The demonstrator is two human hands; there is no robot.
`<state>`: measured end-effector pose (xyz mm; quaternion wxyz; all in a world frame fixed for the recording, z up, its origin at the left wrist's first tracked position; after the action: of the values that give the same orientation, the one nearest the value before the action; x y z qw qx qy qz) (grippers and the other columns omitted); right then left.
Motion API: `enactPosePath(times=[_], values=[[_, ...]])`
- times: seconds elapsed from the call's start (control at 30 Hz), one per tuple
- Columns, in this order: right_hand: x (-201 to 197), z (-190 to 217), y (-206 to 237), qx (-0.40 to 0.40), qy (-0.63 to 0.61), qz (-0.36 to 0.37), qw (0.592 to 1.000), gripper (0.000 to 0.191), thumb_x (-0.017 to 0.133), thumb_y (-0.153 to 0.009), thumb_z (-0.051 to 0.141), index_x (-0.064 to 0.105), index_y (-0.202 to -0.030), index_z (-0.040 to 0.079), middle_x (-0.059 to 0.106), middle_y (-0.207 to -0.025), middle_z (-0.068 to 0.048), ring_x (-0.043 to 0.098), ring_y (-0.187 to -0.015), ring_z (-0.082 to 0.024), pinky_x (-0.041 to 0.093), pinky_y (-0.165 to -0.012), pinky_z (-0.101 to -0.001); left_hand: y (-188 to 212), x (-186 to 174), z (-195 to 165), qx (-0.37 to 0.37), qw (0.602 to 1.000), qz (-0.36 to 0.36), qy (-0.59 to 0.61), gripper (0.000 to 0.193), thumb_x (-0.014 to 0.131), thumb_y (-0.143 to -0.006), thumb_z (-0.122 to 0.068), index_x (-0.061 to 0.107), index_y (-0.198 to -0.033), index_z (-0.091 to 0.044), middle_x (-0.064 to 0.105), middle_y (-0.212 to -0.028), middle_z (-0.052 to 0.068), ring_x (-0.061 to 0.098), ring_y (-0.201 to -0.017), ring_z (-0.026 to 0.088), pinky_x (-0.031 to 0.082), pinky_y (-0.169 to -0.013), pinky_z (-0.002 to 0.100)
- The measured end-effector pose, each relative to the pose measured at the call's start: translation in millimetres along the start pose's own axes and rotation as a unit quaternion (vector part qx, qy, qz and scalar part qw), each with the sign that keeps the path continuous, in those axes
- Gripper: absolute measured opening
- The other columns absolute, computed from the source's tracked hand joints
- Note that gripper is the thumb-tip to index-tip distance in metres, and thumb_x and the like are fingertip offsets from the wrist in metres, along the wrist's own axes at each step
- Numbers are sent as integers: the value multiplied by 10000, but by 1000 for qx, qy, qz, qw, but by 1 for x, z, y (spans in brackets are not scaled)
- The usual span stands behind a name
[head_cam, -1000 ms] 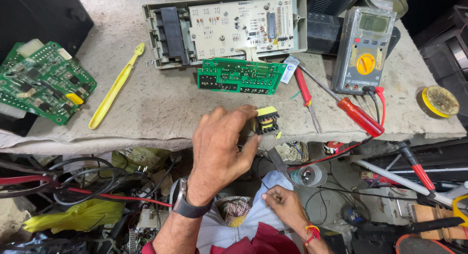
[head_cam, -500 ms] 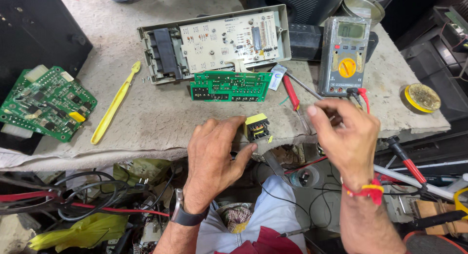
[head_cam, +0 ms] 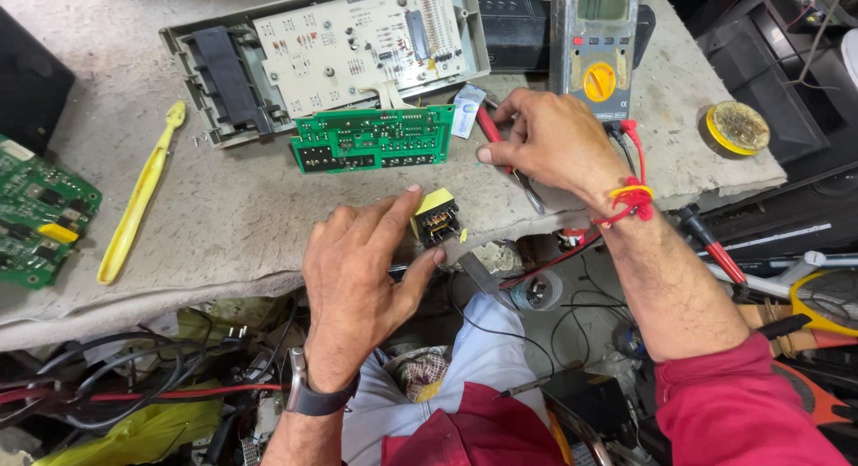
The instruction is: The person uses pliers to strip wires on a small transformer and then uses a soldering iron to solder connections on a green circuit board. The workspace is cluttered with electronic components and tools.
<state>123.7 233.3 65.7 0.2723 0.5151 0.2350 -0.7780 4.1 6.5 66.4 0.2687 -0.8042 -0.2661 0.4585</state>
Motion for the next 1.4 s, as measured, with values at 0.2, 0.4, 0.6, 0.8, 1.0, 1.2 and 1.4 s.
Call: enactPosePath(times=[0.2, 0.4, 0.6, 0.8, 1.0, 1.2, 1.4], values=[[0, -12, 6, 4, -71, 14, 997, 456, 797, -798, 208, 671, -1190, 12, 722, -764, -83, 661, -628, -181, 508, -563, -328, -2, -1, 4, -25, 1000, -9, -7, 551, 834, -806, -338, 681, -1300, -146, 715, -1145, 37, 608, -935, 264, 444, -785, 415], [-9, -32, 37, -25, -469, 16, 883, 542, 742, -901, 77, 572, -1408, -8, 672, -894, -66, 593, -719, -106, 466, -641, -234, -2, -2, 8, -25, 1000, -13, 7, 574, 837, -791, -329, 672, -1301, -122, 709, -1128, 36, 594, -914, 263, 434, -770, 423], [-18, -49, 56, -98, -678, -92, 722, 470, 759, -952, 0, 572, -1382, -12, 705, -1009, -119, 684, -870, -202, 568, -806, -306, 0, -4, 8, -33, 999, -31, 5, 540, 830, -801, -320, 670, -1277, -123, 706, -1136, 35, 590, -918, 258, 439, -784, 415], [10, -60, 50, -135, -600, -212, 760, 208, 837, -1036, 35, 645, -1087, -27, 686, -933, -121, 666, -763, -188, 559, -729, -300, 3, -5, 11, -38, 999, -23, -6, 543, 816, -826, -332, 666, -1300, -113, 704, -1116, 22, 588, -918, 248, 429, -771, 406], [27, -73, 60, -112, -528, -279, 794, 271, 859, -1067, 129, 684, -983, -61, 662, -848, -107, 608, -641, -154, 509, -612, -272, 4, -2, 13, -29, 999, -26, -21, 552, 819, -826, -331, 662, -1311, -118, 699, -1118, 22, 585, -920, 240, 421, -771, 403], [25, -71, 67, -121, -597, -284, 741, 346, 866, -1038, 235, 683, -998, -55, 643, -809, -113, 591, -586, -180, 511, -525, -303, 5, -1, 15, -24, 999, -31, -18, 569, 824, -821, -335, 658, -1316, -109, 697, -1131, 29, 586, -917, 238, 415, -762, 399], [23, -66, 64, -149, -562, -257, 772, 406, 900, -1038, 262, 660, -1026, -65, 647, -831, -131, 607, -640, -211, 527, -595, -321, 4, -2, 16, -31, 999, -28, -11, 556, 822, -824, -334, 664, -1304, -104, 700, -1110, 30, 588, -906, 239, 417, -758, 404]])
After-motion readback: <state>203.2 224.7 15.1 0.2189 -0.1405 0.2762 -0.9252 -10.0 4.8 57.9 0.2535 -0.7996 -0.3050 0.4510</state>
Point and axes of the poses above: each hand's wrist, its own y-axis away from the middle knuckle, its own x-axis out of the palm, z = x × y, the point moved 8 cm from there along -y, towards the middle knuckle
